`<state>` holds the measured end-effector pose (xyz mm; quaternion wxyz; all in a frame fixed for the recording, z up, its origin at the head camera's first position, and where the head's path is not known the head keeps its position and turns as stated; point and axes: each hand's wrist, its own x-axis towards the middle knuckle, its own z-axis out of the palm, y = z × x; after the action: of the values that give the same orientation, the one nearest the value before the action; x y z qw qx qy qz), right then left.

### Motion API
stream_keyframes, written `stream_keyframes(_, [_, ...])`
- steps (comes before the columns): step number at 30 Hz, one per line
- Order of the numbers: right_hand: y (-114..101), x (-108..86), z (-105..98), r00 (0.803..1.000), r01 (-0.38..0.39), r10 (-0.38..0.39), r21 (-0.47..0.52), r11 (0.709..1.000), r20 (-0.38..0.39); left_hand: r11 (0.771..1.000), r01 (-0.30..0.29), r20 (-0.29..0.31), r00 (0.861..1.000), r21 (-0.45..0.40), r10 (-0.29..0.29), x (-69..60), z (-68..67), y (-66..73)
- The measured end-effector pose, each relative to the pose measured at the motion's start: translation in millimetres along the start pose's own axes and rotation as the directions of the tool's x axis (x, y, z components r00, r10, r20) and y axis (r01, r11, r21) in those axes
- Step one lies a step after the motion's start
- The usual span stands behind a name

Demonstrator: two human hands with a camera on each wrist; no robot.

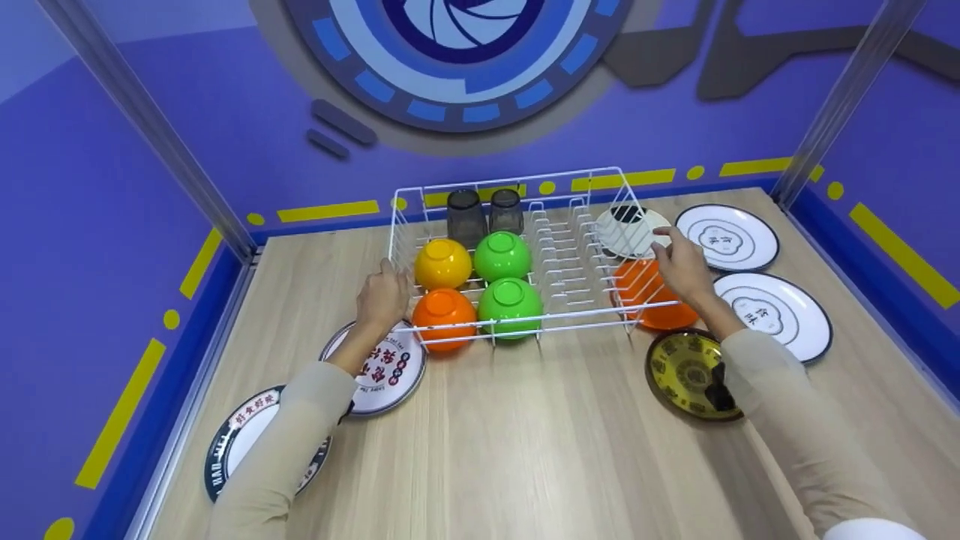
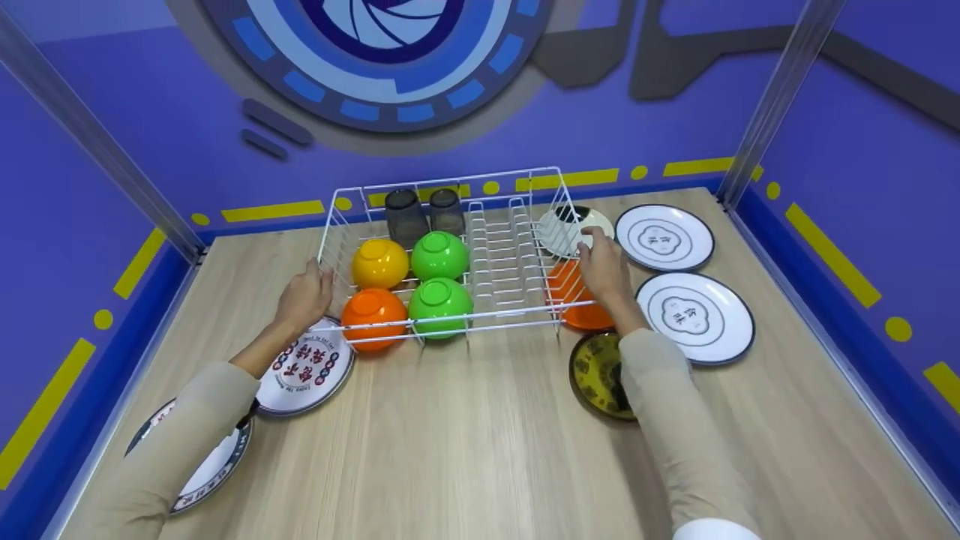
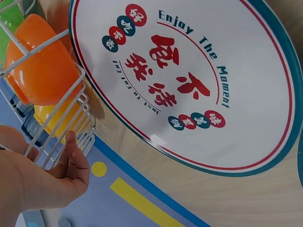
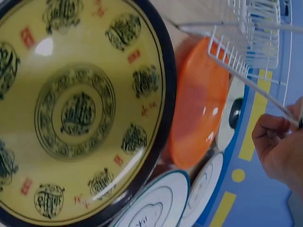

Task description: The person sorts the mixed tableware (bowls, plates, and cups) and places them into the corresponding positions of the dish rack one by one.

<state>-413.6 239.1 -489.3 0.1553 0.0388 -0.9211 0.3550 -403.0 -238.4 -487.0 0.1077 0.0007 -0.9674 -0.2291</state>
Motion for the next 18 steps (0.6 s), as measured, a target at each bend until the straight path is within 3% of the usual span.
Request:
stream_keyframes(3, [-1.2, -2.3, 6.2, 0.998, -0.008, 0.007, -0.012, 1.0, -0.065, 0.999, -0.012, 0.114, 0.993, -0.043, 0.017, 3.9, -10.1, -5.9])
stream_keyframes(6, [1.1, -6.0, 11.4, 0.994, -0.002, 0.0, -0.018, 1.0, -0.106, 0.996, -0.051, 0.18, 0.982, -0.074, 0.064, 5.7, -26.2, -24.8])
stream_keyframes(8, [1.6, -7.9, 12.9, 0.992, -0.006, 0.003, -0.028, 1.0, -0.125, 0.996, -0.073, 0.208, 0.975, -0.047, 0.081, 6.0, -38.8, -42.5])
stream_keyframes(11, [0.8, -8.9, 12.3, 0.991, -0.04, 0.033, -0.046, 0.998, -0.133, 0.998, -0.044, 0.271, 0.962, 0.052, 0.028, 1.2, -53.8, -69.8])
stream_keyframes(15, [-1.6, -7.7, 8.9, 0.989, -0.087, 0.077, -0.074, 0.993, -0.127, 0.988, 0.063, 0.423, 0.899, 0.139, -0.116, -7.8, -63.2, -96.8])
stream_keyframes(18, [-2.7, -5.1, 6.2, 0.987, -0.108, 0.098, -0.079, 0.991, -0.125, 0.985, 0.119, 0.49, 0.856, 0.124, -0.165, -12.1, -62.5, -110.4])
